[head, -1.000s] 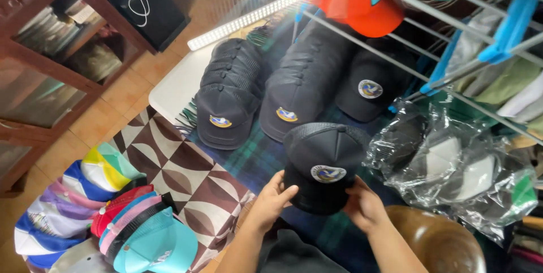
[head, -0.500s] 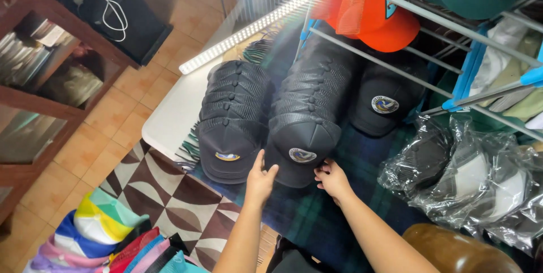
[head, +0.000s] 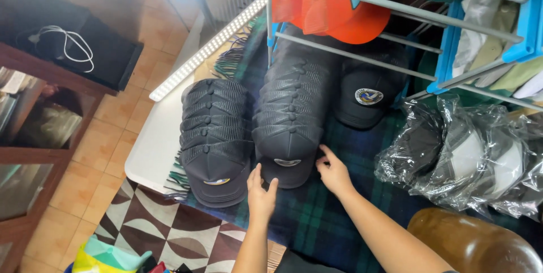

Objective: Brushing and steaming a baseball cap to clean and reshape it.

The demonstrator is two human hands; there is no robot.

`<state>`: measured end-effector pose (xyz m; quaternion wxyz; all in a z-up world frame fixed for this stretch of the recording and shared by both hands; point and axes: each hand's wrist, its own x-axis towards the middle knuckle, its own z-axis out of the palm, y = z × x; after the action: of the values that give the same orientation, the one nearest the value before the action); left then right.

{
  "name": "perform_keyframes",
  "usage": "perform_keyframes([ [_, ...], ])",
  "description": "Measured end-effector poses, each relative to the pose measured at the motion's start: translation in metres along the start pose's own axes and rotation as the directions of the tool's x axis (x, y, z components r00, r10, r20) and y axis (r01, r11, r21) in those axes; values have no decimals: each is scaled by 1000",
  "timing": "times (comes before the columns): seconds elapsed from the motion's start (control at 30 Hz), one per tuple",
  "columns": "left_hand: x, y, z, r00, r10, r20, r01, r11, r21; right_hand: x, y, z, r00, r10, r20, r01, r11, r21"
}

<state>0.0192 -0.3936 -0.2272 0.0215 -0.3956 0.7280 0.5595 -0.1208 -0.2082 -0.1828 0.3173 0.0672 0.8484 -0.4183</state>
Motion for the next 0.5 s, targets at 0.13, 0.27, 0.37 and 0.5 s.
perform_keyframes([
  [0.13, -4, 11, -9, 998, -30, 57, 29, 999, 21, 31, 11, -19, 944, 262, -199, -110, 823, 558],
  [0.27, -11, 26, -15, 993, -78, 94, 77, 997, 22, 58, 13, -54, 835, 452, -313, 15, 551, 835],
  [0.37, -19, 28, -14, 992, -82, 94, 82, 997, 4, 60, -5, -78, 833, 511, -211, 20, 354, 935],
  [0.5, -28, 16, -2, 990, -92, 105, 89, 996, 33, 64, -24, -94, 845, 532, -60, -59, 205, 977],
])
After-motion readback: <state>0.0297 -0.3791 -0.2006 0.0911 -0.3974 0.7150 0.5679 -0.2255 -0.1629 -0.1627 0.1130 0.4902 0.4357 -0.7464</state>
